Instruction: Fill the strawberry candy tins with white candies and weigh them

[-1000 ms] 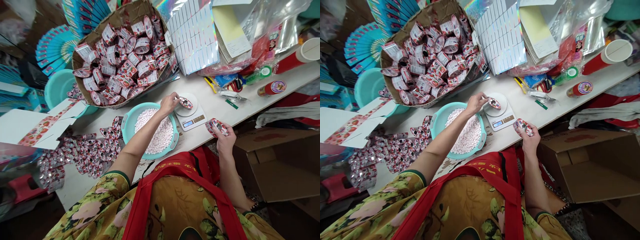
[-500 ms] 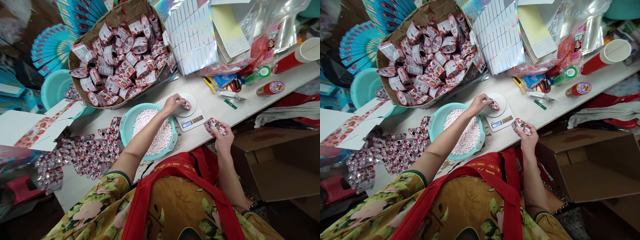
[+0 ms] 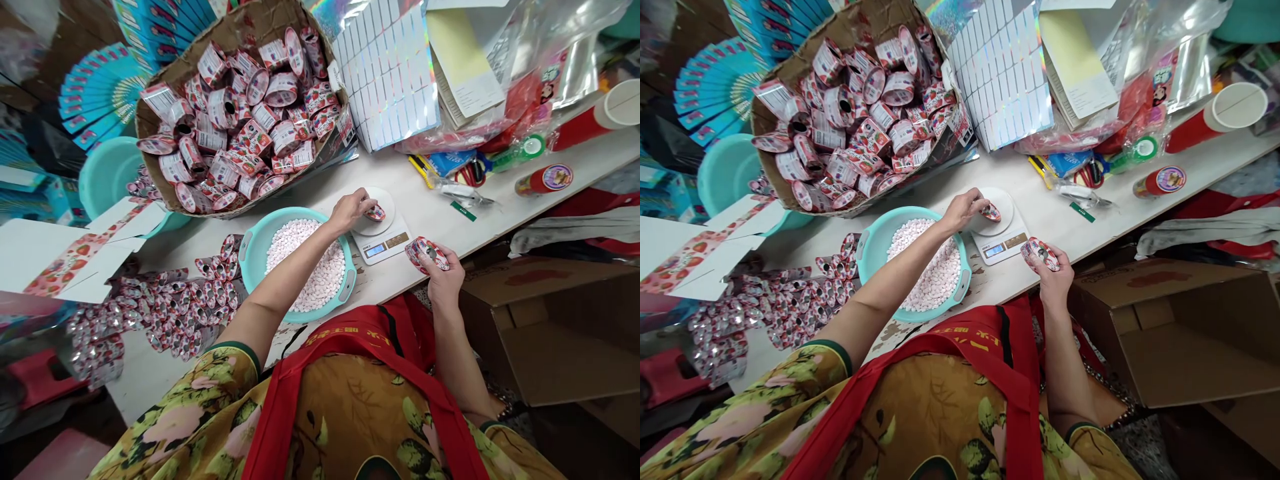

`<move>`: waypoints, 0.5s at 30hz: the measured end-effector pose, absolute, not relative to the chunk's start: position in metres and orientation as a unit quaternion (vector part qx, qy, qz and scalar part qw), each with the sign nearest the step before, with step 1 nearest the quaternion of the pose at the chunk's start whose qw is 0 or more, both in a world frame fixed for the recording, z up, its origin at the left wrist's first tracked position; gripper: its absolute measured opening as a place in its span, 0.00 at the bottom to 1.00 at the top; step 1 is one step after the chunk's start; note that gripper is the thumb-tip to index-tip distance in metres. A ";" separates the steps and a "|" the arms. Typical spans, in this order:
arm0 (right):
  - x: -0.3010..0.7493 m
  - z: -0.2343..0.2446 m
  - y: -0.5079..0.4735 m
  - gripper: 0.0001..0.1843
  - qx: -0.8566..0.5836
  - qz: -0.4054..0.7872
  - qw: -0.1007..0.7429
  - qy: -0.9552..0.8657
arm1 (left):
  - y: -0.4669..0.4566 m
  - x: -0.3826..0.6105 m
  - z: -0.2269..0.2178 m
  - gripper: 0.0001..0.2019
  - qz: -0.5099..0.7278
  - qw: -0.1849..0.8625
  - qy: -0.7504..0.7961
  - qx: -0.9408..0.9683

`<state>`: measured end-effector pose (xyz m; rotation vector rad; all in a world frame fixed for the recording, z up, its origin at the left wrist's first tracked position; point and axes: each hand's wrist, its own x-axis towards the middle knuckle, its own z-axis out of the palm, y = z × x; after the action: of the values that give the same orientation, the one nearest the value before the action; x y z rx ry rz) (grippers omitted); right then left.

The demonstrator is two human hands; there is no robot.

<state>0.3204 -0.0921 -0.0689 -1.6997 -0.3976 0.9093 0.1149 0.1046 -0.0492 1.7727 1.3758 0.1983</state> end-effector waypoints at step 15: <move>0.297 -0.090 -0.014 0.30 -0.674 0.375 0.571 -0.280 | 0.072 0.061 -0.003 0.17 -0.038 0.162 0.646 0.745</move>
<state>0.2972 -0.0141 -0.0901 -1.5817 -0.6561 0.8804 0.0615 0.0721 -0.0032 2.1266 1.8432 -0.1098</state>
